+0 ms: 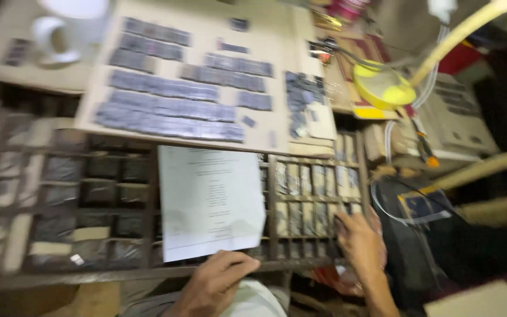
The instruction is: A person is seen organizing individual metal type pieces into a wooden type case, referencing a printed sheet for correct placement.
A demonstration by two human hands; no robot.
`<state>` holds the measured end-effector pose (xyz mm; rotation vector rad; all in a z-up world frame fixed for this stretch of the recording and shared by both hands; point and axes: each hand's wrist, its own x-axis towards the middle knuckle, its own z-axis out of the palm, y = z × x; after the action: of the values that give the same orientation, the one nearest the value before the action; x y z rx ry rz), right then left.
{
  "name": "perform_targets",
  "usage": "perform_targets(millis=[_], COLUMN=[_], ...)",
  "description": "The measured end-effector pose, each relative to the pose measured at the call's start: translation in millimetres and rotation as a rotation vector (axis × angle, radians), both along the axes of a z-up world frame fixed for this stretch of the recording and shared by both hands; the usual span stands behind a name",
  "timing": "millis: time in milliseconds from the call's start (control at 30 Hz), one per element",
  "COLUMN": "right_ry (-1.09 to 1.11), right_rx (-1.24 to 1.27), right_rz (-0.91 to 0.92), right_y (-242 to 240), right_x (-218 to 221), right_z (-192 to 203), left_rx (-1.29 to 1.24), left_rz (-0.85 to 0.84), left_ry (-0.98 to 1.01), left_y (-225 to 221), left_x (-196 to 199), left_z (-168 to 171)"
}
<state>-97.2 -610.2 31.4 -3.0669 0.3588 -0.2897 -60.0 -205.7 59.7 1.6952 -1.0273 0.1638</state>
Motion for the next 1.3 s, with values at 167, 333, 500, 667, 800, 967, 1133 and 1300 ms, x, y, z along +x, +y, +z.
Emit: perform_targets(millis=[167,333,500,667,800,967,1133,1300], right_ry=[0.232,0.281,0.254,0.254,0.009,-0.099,-0.129,-0.288], right_rx=[0.088,0.03,0.107,0.253,0.36,1.106,1.477,1.618], right_rz=[-0.162,-0.193,-0.311,-0.295,-0.26,-0.428,-0.455,-0.37], right_y=[12.5,17.5,28.4,15.0,43.6,97.4,153.3,177.8], right_x=[8.9,14.2,16.2,16.2,5.9,-10.4,-16.2,-20.4], right_z=[26.7,24.9,31.2,18.7,45.3,55.8,40.1,23.3], left_rx=[0.054,-0.022,-0.08,-0.134,-0.147,-0.169,-0.127,-0.165], left_rz=[-0.012,0.01,-0.012,0.056,0.079,0.081,0.078,0.12], left_ry=[0.395,0.345,0.269,0.274,0.235,0.311,0.302,0.278], left_y=[2.1,-0.5,-2.9,-2.7,-0.6,-2.3,-1.6,-2.2], left_x=[-2.0,-6.1,-3.2,-3.6,-3.6,-5.3,-4.9,1.2], left_z=[16.3,7.4,-1.6,0.2,-1.2,1.0,2.1,29.4])
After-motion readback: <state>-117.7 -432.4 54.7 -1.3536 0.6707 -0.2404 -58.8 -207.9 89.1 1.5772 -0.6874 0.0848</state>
